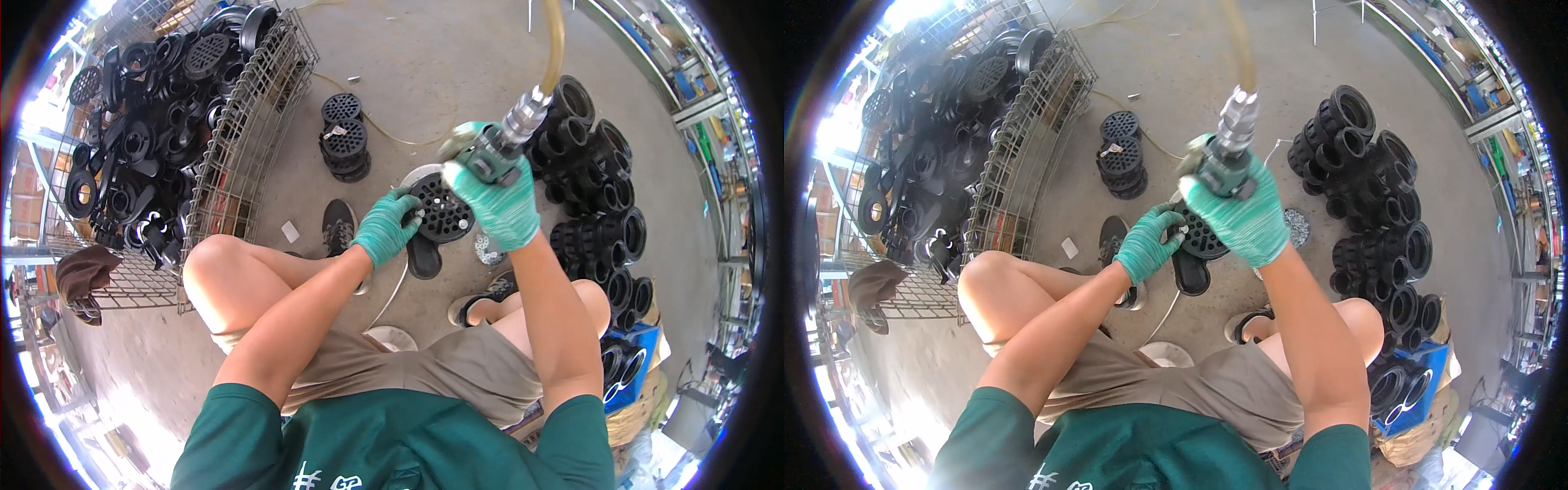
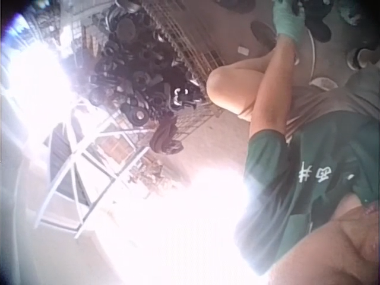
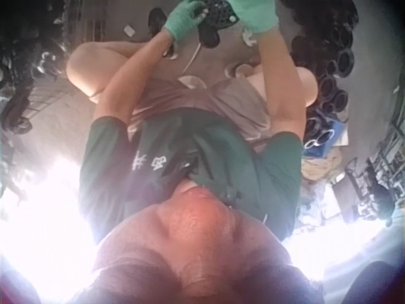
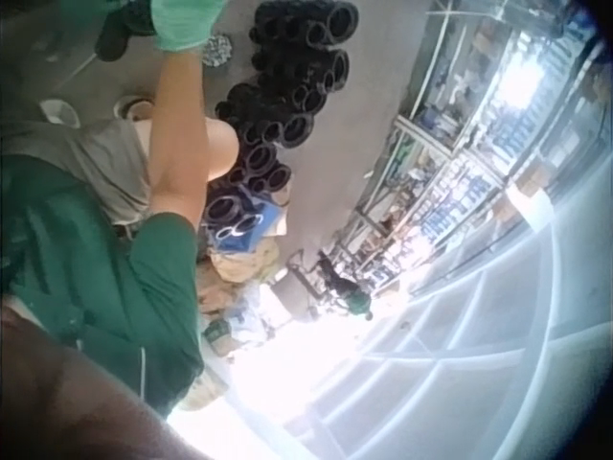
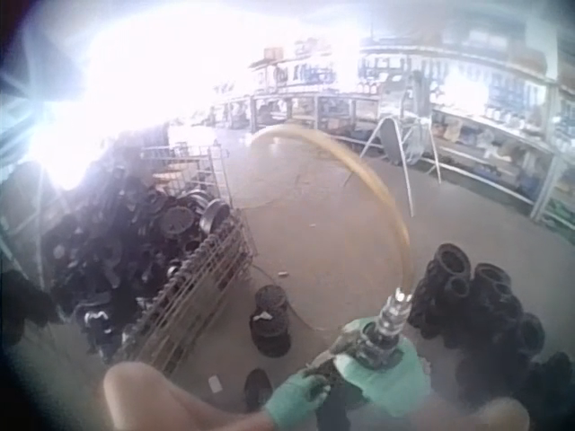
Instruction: The person uses an air-powered screwdriver to fasten a circular plastic vent piece onto a black motor housing, then taps the assembly with a hammer to secure parts before picking up and inspecting small metal components.
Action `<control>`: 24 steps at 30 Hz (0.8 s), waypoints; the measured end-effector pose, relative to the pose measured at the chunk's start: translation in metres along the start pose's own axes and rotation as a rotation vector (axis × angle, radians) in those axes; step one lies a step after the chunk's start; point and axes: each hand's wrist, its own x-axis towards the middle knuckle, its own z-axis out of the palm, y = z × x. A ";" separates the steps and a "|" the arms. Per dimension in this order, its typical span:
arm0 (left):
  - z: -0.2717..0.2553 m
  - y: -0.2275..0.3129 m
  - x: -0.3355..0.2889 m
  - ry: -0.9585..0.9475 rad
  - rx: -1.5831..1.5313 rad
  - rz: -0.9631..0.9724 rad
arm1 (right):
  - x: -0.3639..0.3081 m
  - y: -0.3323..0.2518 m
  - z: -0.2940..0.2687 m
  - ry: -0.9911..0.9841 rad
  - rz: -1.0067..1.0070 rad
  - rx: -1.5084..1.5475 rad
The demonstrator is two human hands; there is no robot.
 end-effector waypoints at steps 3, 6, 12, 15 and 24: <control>-0.006 0.016 0.008 -0.148 0.024 -0.183 | 0.002 -0.013 -0.024 0.133 0.136 0.082; -0.008 0.022 0.012 -0.174 0.105 -0.169 | 0.006 0.011 -0.060 0.247 0.155 -0.069; -0.010 0.028 0.013 -0.171 0.229 -0.155 | -0.006 0.048 -0.092 0.476 0.408 0.116; -0.015 0.033 0.022 -0.266 0.273 -0.163 | -0.020 0.084 -0.113 0.519 0.598 0.202; -0.010 0.025 0.019 -0.267 0.331 -0.130 | -0.112 0.275 -0.122 0.399 0.831 -0.169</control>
